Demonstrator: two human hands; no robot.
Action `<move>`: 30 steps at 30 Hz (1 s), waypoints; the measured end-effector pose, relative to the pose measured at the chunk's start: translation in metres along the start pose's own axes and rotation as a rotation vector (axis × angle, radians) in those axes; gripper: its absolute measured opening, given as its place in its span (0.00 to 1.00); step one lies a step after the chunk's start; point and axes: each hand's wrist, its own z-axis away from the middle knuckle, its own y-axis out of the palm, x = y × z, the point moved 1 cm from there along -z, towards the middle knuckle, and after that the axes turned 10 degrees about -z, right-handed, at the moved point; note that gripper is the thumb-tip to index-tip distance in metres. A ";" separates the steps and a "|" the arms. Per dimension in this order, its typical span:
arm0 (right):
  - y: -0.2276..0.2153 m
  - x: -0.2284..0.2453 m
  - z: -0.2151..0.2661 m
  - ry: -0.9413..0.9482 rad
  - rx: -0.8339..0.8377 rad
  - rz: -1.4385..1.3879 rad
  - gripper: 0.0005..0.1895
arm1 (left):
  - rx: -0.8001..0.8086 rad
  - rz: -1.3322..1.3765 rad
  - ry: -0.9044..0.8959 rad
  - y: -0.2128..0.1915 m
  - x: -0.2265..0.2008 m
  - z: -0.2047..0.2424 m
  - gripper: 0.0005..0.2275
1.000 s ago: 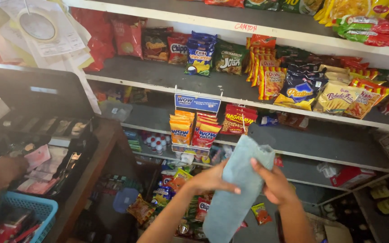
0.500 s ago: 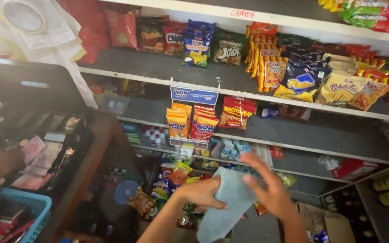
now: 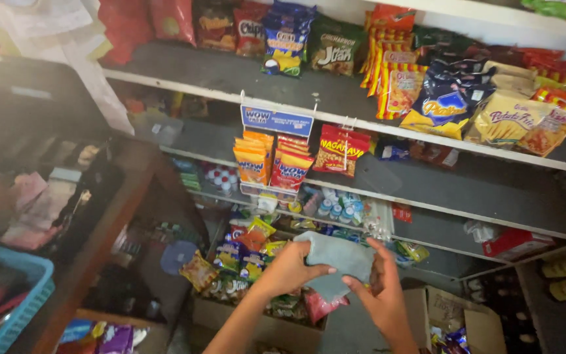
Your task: Wiping down individual snack bags with a cloth and organizing them onto store shelves.
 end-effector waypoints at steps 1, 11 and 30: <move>-0.001 -0.001 0.002 0.015 0.010 0.002 0.37 | -0.008 0.007 -0.015 0.004 0.002 0.001 0.15; -0.044 -0.066 0.002 0.016 0.086 0.270 0.22 | -0.408 -0.148 0.155 -0.005 0.004 0.018 0.12; 0.001 -0.391 0.165 1.289 -0.539 -0.565 0.28 | -0.114 0.043 -0.562 0.115 0.348 0.146 0.26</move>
